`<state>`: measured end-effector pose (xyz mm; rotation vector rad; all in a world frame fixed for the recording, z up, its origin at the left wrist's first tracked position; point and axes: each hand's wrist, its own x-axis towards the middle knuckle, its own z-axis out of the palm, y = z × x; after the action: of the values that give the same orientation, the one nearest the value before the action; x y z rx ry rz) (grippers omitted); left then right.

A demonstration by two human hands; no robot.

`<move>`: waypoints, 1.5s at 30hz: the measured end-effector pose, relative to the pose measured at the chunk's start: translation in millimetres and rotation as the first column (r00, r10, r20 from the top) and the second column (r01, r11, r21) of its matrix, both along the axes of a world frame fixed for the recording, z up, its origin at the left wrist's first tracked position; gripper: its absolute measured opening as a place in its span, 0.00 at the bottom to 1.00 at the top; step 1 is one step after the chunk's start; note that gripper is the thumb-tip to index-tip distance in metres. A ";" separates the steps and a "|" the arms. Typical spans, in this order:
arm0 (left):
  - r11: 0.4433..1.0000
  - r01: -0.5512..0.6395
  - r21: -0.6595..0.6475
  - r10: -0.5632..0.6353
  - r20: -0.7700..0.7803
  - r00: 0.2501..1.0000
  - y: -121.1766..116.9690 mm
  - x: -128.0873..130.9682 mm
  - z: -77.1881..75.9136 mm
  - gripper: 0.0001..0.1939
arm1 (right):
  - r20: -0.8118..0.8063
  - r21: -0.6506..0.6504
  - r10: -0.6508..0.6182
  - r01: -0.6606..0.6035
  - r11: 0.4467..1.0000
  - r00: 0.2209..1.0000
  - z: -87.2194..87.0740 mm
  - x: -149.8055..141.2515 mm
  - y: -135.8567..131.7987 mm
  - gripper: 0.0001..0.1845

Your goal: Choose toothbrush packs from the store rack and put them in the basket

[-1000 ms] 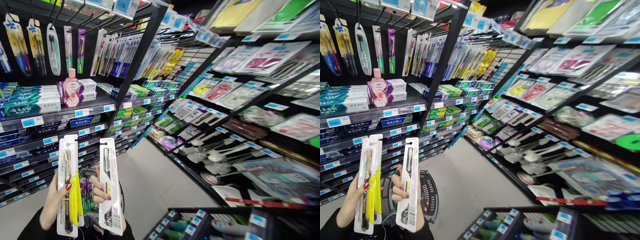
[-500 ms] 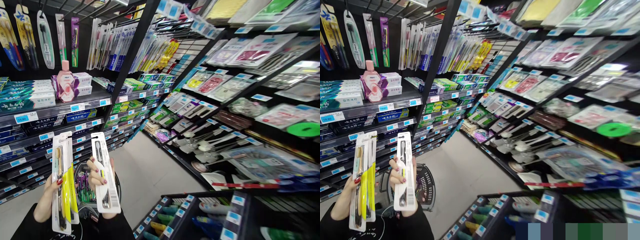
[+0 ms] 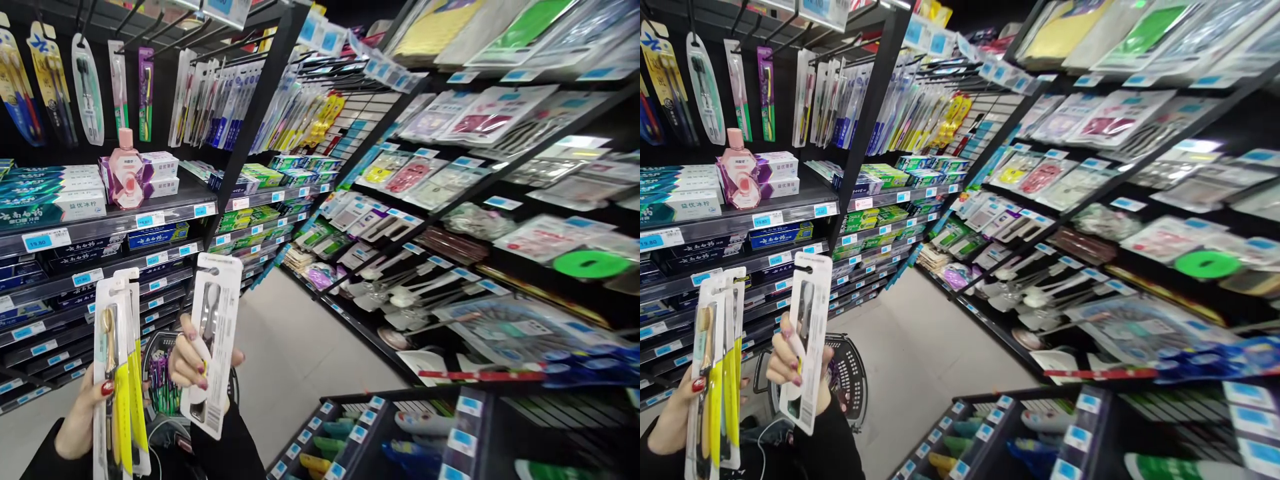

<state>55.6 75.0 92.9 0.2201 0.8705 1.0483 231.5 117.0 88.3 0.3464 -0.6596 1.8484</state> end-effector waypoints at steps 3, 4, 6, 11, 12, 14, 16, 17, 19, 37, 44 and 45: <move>0.999 0.029 -0.017 -0.028 0.044 0.999 0.0 -5.3 -7.4 0.42 | 0.454 -0.017 -0.219 0.254 0.967 0.864 5.9 3.2 -6.0 0.27; 0.999 0.030 -0.023 -0.029 0.034 0.999 0.3 -7.2 -10.5 0.39 | 0.638 -0.007 -0.299 0.394 0.919 0.709 9.9 4.5 -8.8 0.24; 0.999 0.023 -0.034 -0.023 -0.002 1.000 1.1 -10.1 -16.7 0.32 | 0.875 0.115 -0.375 0.622 0.775 0.305 18.5 6.1 -15.1 0.18; 0.995 0.099 -0.031 -0.096 0.073 0.993 4.0 -4.6 -24.1 0.22 | 0.918 0.394 -0.299 0.683 0.615 -0.260 26.0 -4.4 -28.4 0.09; 0.993 0.120 -0.017 -0.118 0.097 0.988 4.6 -0.9 -23.7 0.21 | 0.909 0.417 -0.282 0.678 0.605 -0.307 24.2 -8.9 -29.8 0.09; 0.990 0.140 0.031 -0.143 0.128 0.981 5.9 7.7 -21.9 0.21 | 0.901 0.430 -0.253 0.664 0.612 -0.351 18.1 -18.1 -31.4 0.09; 0.988 0.125 0.093 -0.137 0.138 0.981 7.5 15.7 -20.2 0.21 | 0.910 0.411 -0.244 0.641 0.648 -0.336 10.3 -24.4 -32.2 0.08; 0.987 0.111 0.120 -0.127 0.133 0.983 8.3 18.7 -19.7 0.22 | 0.914 0.402 -0.255 0.623 0.671 -0.315 6.4 -25.7 -32.5 0.07; 0.983 0.101 0.151 -0.117 0.106 0.987 9.6 21.8 -20.0 0.22 | 0.912 0.410 -0.309 0.569 0.713 -0.270 -0.4 -24.1 -33.6 0.07; 0.992 0.041 0.119 -0.014 -0.221 0.975 15.4 33.2 -10.0 0.20 | 0.885 0.437 -0.450 0.541 0.719 -0.118 1.3 -17.2 -37.5 0.12; 0.990 0.041 0.134 -0.020 -0.155 0.988 25.3 30.7 -8.3 0.20 | 0.893 0.083 -0.355 0.673 0.735 0.277 -1.2 -10.7 -32.4 0.11; 0.990 0.049 0.129 -0.030 -0.140 0.990 26.4 29.6 -6.8 0.20 | 0.874 -0.017 -0.331 0.702 0.712 0.356 -0.2 -8.5 -30.4 0.10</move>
<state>85.3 101.4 86.1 0.4239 0.9179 1.0640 223.0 86.6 88.1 -1.0364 -0.8575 1.3295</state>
